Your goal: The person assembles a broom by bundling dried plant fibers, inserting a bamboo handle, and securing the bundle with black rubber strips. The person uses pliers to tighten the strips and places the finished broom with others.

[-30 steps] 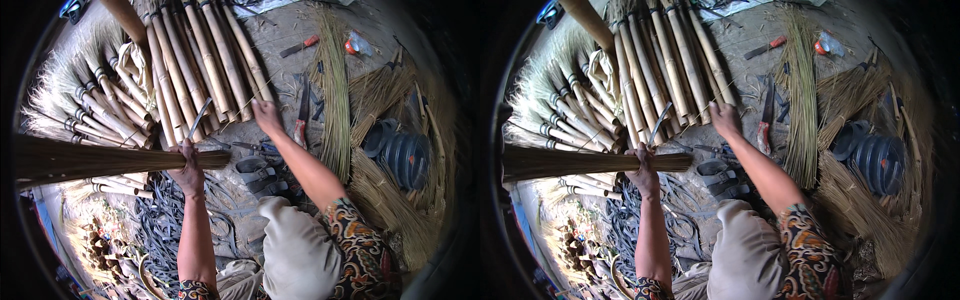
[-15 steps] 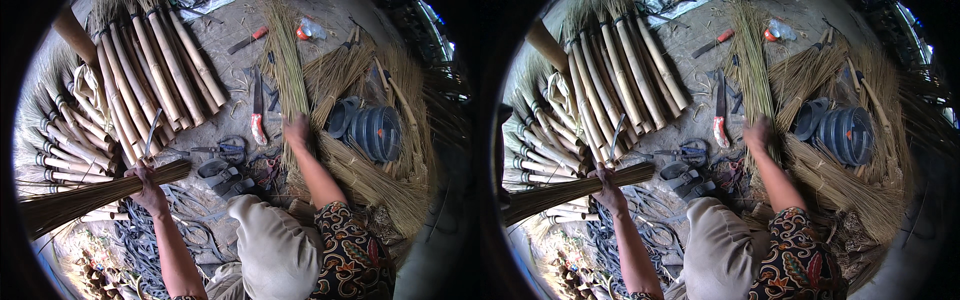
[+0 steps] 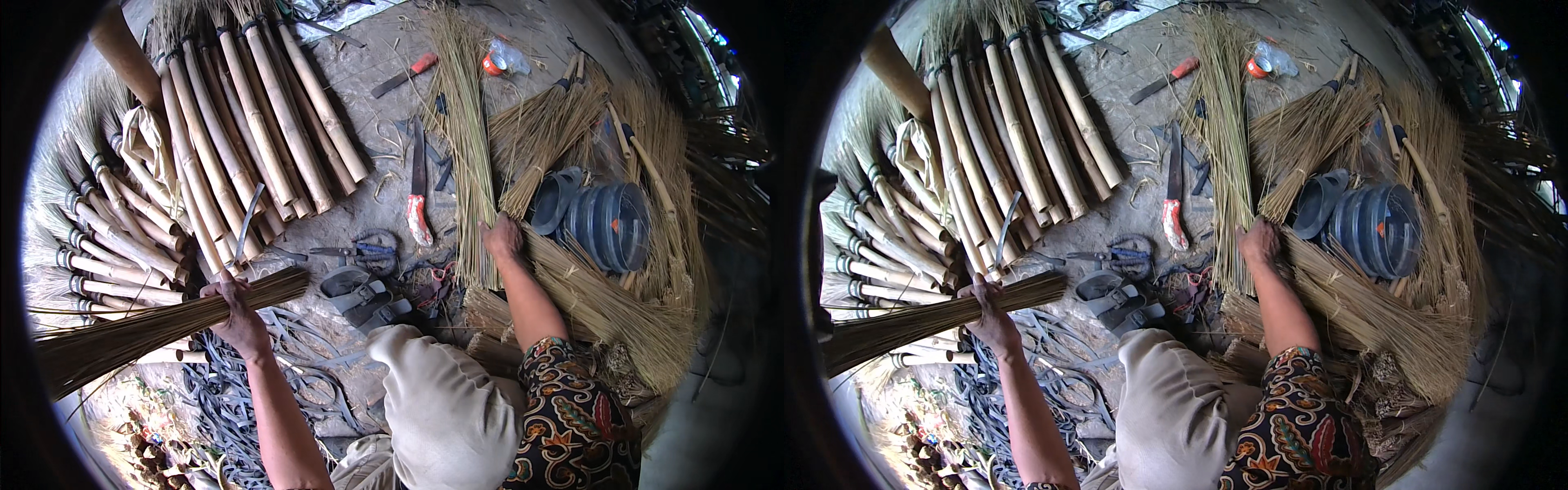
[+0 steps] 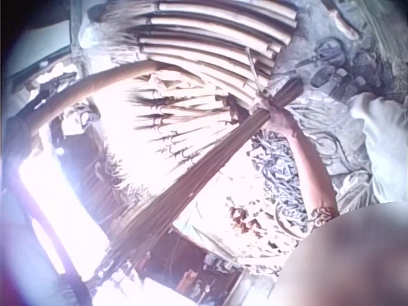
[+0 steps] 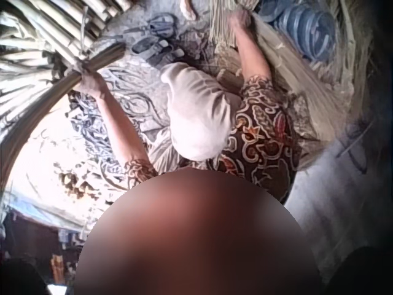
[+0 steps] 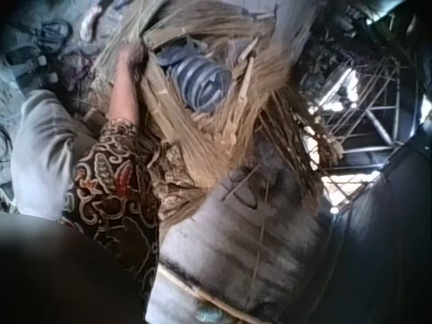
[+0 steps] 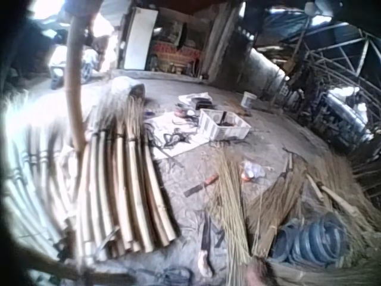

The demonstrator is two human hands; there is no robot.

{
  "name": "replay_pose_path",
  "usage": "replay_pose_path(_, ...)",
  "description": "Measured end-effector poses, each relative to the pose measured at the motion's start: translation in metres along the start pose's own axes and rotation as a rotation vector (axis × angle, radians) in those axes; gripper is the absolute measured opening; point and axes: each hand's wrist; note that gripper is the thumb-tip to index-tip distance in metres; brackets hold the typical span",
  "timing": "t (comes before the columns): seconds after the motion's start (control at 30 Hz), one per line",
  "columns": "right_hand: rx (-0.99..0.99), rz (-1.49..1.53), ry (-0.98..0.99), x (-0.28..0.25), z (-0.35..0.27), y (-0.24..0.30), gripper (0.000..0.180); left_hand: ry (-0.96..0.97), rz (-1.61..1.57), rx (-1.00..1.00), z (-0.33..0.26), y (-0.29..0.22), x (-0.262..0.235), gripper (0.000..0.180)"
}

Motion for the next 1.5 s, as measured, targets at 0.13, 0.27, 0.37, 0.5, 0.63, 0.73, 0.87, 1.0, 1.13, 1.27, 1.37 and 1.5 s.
replay_pose_path(0.13,-0.049,0.046,-0.15,-0.001,-0.007,-0.002,0.047,-0.017,0.001,-0.022,0.0,-0.001,-0.001,0.029)
replay_pose_path(0.27,-0.086,0.106,-0.223,0.002,-0.005,-0.007,0.042,0.011,0.072,-0.002,0.002,-0.003,-0.001,0.029)
replay_pose_path(0.37,-0.105,0.137,-0.27,0.005,0.007,-0.013,0.042,-0.009,0.054,-0.041,0.004,-0.003,0.0,0.029)
replay_pose_path(0.5,-0.048,0.207,-0.238,0.01,0.024,-0.02,0.044,-0.026,0.012,-0.067,0.005,-0.003,0.0,0.029)
replay_pose_path(0.63,-0.124,0.248,-0.28,0.016,0.034,-0.026,0.048,-0.012,0.05,-0.048,0.005,-0.003,-0.001,0.029)
replay_pose_path(0.73,-0.19,0.225,-0.434,0.018,0.034,-0.028,0.05,-0.012,0.033,-0.057,0.006,-0.002,-0.001,0.03)
replay_pose_path(0.87,-0.192,0.334,-0.44,0.012,0.031,-0.027,0.049,-0.016,-0.031,-0.049,0.007,-0.004,0.001,0.03)
replay_pose_path(1.0,-0.207,0.403,-0.332,0.001,0.032,-0.027,0.053,-0.035,0.039,-0.054,0.007,-0.006,0.004,0.03)
replay_pose_path(1.13,-0.257,0.324,-0.456,-0.01,0.035,-0.026,0.049,-0.056,0.005,-0.07,0.006,-0.007,0.004,0.031)
replay_pose_path(1.27,-0.294,0.321,-0.454,-0.023,0.028,-0.02,0.044,-0.054,-0.011,-0.07,0.005,-0.005,0.003,0.025)
replay_pose_path(1.37,-0.23,0.365,-0.398,-0.033,0.02,-0.013,0.043,-0.048,-0.025,-0.042,0.005,-0.003,0.004,0.03)
replay_pose_path(1.5,-0.172,0.405,-0.286,-0.04,0.02,-0.009,0.044,-0.067,-0.049,-0.062,0.006,-0.003,0.005,0.029)
Point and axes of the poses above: each hand's wrist, its own z-axis towards the middle knuckle, its own x-axis out of the palm, y = z × x, and after that the axes turned 13 degrees about x, right-handed
